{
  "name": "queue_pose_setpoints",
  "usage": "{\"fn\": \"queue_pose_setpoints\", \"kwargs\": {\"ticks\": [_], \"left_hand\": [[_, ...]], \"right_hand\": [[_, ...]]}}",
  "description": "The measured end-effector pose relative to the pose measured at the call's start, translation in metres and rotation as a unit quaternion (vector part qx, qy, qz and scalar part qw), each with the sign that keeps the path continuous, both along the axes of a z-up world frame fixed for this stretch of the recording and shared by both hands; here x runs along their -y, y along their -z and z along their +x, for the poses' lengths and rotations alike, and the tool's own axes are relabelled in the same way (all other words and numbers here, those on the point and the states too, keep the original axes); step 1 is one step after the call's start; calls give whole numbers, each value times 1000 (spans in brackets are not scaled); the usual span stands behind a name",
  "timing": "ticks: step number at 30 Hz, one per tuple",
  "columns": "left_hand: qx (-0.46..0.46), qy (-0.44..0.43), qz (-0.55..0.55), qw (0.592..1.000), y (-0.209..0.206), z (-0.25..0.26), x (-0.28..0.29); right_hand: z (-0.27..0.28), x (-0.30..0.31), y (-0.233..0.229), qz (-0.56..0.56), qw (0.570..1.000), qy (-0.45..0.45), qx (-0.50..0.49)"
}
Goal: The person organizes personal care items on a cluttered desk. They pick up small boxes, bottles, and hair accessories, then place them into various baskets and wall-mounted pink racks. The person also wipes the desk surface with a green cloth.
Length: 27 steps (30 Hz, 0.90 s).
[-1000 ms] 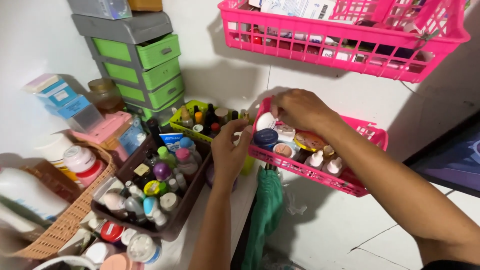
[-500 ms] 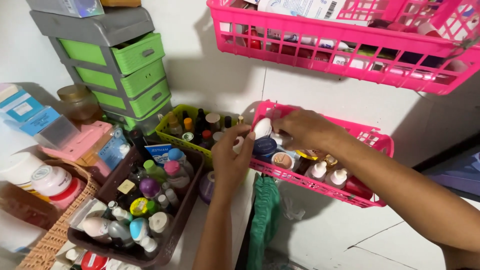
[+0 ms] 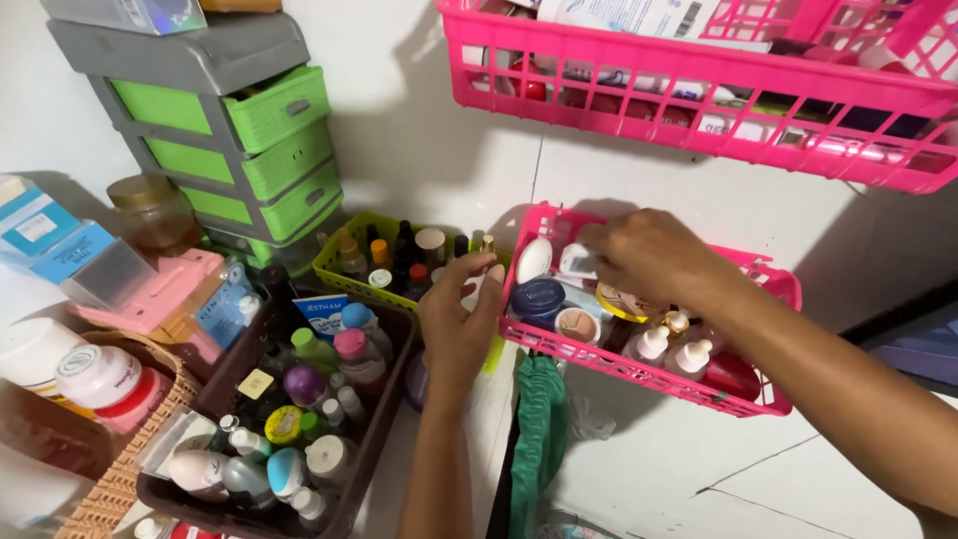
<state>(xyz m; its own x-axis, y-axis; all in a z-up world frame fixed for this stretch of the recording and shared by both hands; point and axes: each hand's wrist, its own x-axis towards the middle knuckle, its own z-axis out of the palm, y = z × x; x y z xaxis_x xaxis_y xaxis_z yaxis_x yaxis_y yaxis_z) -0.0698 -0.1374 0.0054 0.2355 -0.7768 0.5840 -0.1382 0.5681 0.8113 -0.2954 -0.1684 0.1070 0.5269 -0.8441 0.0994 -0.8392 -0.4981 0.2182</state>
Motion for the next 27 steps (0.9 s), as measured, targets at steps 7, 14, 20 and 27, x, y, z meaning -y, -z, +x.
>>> {"fn": "queue_pose_setpoints", "kwargs": {"ticks": [7,14,20,27], "left_hand": [[-8,9,-2,1000,9,-8,5],[-7,31,-25,999,5,-15,3],[0,41,-51,998,-2,-14,0],[-2,80,-92,993,-2,-13,-1]], "right_hand": [[-26,-15,11,-56,995,15,-79],[-22,-29,11,20,986,68,-148],[-16,-15,30,34,999,-7,-31],[-10,-2,45,61,997,-16,-47]]}}
